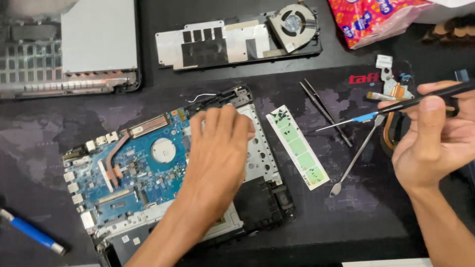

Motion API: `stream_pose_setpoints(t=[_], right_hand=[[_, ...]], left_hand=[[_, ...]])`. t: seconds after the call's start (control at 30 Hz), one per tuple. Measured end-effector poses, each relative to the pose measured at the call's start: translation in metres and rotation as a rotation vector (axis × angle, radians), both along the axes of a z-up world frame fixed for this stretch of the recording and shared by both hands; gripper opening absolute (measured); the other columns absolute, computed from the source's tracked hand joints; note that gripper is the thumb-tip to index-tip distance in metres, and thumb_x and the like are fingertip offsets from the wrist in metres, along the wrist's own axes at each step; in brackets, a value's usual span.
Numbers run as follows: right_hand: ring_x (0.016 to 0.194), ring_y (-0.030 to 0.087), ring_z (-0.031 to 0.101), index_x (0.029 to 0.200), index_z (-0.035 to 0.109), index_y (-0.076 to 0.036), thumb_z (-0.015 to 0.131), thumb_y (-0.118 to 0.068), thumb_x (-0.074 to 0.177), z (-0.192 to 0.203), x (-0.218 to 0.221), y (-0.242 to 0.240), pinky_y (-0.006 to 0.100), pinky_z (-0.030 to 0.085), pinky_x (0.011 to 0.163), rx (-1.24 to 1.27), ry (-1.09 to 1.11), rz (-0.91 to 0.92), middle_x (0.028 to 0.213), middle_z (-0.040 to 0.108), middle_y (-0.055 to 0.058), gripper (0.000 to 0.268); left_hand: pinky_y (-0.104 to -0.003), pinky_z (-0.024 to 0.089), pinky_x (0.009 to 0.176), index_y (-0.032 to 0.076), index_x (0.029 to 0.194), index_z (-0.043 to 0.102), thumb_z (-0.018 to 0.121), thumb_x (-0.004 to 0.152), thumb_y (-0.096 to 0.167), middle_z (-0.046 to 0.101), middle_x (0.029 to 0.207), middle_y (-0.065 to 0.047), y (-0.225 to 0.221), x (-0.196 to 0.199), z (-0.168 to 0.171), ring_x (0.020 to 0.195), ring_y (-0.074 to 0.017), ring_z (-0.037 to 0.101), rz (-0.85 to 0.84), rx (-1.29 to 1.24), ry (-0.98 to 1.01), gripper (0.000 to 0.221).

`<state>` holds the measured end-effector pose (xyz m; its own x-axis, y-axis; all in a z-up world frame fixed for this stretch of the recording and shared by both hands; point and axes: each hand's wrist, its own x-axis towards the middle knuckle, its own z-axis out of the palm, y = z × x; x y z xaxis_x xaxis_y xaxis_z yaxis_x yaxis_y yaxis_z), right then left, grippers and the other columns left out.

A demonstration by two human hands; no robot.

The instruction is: The person works on a disassembled laptop at a repair bench, using a screwdriver to remove screws from the motherboard and chassis, lifting the cooling fan and heat sink assembly, and using tweezers to handle small components and screws. They set parts and tools aside on the mat as they continue working on the board.

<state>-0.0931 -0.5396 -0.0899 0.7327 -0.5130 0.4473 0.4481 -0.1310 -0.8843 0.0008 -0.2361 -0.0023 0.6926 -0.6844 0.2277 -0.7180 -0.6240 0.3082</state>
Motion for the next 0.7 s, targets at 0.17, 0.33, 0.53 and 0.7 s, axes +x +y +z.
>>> stream_pose_setpoints(t=[0.17, 0.33, 0.53, 0.7], right_hand=[[0.090, 0.029, 0.067, 0.133, 0.048, 0.012, 0.056, -0.003, 0.125, -0.024, -0.001, -0.012, 0.045, 0.062, 0.092, 0.007, 0.010, 0.025, 0.123, 0.055, 0.017, 0.019], [0.092, 0.029, 0.067, 0.130, 0.049, 0.012, 0.051, -0.005, 0.123, -0.030, 0.001, -0.018, 0.044, 0.061, 0.095, 0.000, 0.007, 0.033, 0.118, 0.057, 0.017, 0.018], [0.096, 0.028, 0.067, 0.134, 0.049, 0.008, 0.041, -0.015, 0.126, -0.037, -0.004, -0.032, 0.036, 0.056, 0.094, -0.070, 0.056, 0.024, 0.113, 0.062, 0.018, 0.026], [0.094, 0.030, 0.067, 0.126, 0.053, 0.007, 0.038, -0.026, 0.122, -0.007, 0.004, -0.007, 0.036, 0.055, 0.090, -0.262, -0.022, 0.044, 0.107, 0.064, 0.018, 0.037]], left_hand=[[-0.050, 0.035, 0.098, 0.001, 0.096, 0.063, 0.062, 0.076, -0.008, 0.053, 0.100, -0.015, 0.042, -0.007, 0.001, 0.102, -0.0336, 0.051, 0.082, -0.072, 0.110, 0.023], [-0.050, 0.035, 0.096, 0.001, 0.092, 0.064, 0.066, 0.080, -0.003, 0.053, 0.099, -0.014, 0.058, -0.018, -0.012, 0.102, -0.0326, 0.051, 0.096, -0.102, 0.068, 0.012], [-0.048, 0.034, 0.090, 0.001, 0.090, 0.065, 0.070, 0.088, 0.007, 0.055, 0.096, -0.014, 0.075, -0.021, -0.016, 0.098, -0.0312, 0.051, 0.113, -0.178, 0.087, 0.008], [-0.045, 0.034, 0.089, 0.003, 0.090, 0.066, 0.069, 0.089, 0.008, 0.058, 0.096, -0.012, 0.093, -0.023, -0.010, 0.097, -0.0298, 0.053, 0.137, -0.302, 0.147, 0.006]])
